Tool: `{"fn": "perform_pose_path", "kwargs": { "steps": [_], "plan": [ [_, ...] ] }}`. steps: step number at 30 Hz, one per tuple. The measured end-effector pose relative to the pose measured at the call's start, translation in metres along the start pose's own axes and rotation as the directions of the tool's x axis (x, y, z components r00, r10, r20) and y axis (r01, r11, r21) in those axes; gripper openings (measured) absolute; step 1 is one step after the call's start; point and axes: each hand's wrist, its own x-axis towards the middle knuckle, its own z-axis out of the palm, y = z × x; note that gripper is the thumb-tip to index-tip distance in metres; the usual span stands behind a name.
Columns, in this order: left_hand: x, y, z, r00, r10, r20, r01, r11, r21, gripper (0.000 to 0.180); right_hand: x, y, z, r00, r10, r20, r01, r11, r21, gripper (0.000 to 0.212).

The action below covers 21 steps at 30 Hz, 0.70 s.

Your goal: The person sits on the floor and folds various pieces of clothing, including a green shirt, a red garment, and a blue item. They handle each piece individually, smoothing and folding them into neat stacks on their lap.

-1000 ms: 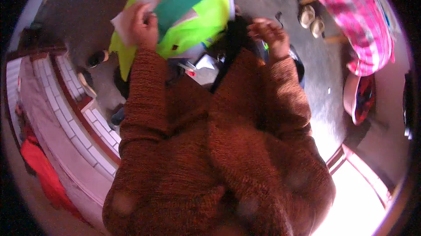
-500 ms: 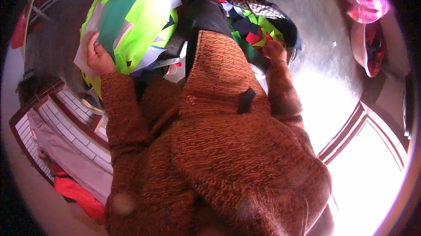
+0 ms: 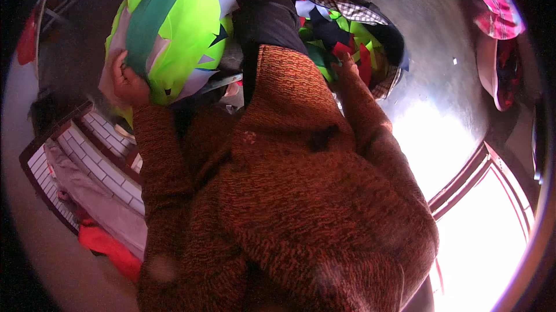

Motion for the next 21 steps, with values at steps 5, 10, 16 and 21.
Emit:
{"fn": "perform_pose_path", "kwargs": {
  "steps": [5, 10, 16, 21],
  "plan": [
    [0.000, -0.008, 0.000, 1.000, 0.005, -0.014, -0.005, 1.000, -0.001, 0.033, -0.003, -0.036, -0.002, 0.946, 0.274, 0.175, -0.223, 0.938, -0.265, 0.048],
    [0.004, 0.000, -0.005, 0.999, 0.020, -0.032, -0.021, 0.999, -0.037, 0.033, 0.037, 0.059, 0.040, 0.961, -0.048, 0.273, 0.080, 0.991, -0.109, 0.036],
    [-0.011, -0.021, 0.017, 0.995, -0.083, -0.057, 0.077, 0.991, -0.106, 0.030, 0.059, 0.201, 0.005, 0.977, -0.205, -0.054, 0.177, 0.643, 0.745, 0.021],
    [-0.002, -0.010, 0.000, 0.996, -0.039, -0.075, 0.035, 0.998, -0.053, 0.027, -0.064, -0.042, -0.111, 0.999, -0.015, -0.044, 0.047, 0.218, 0.975, 0.025]
  ]
}}
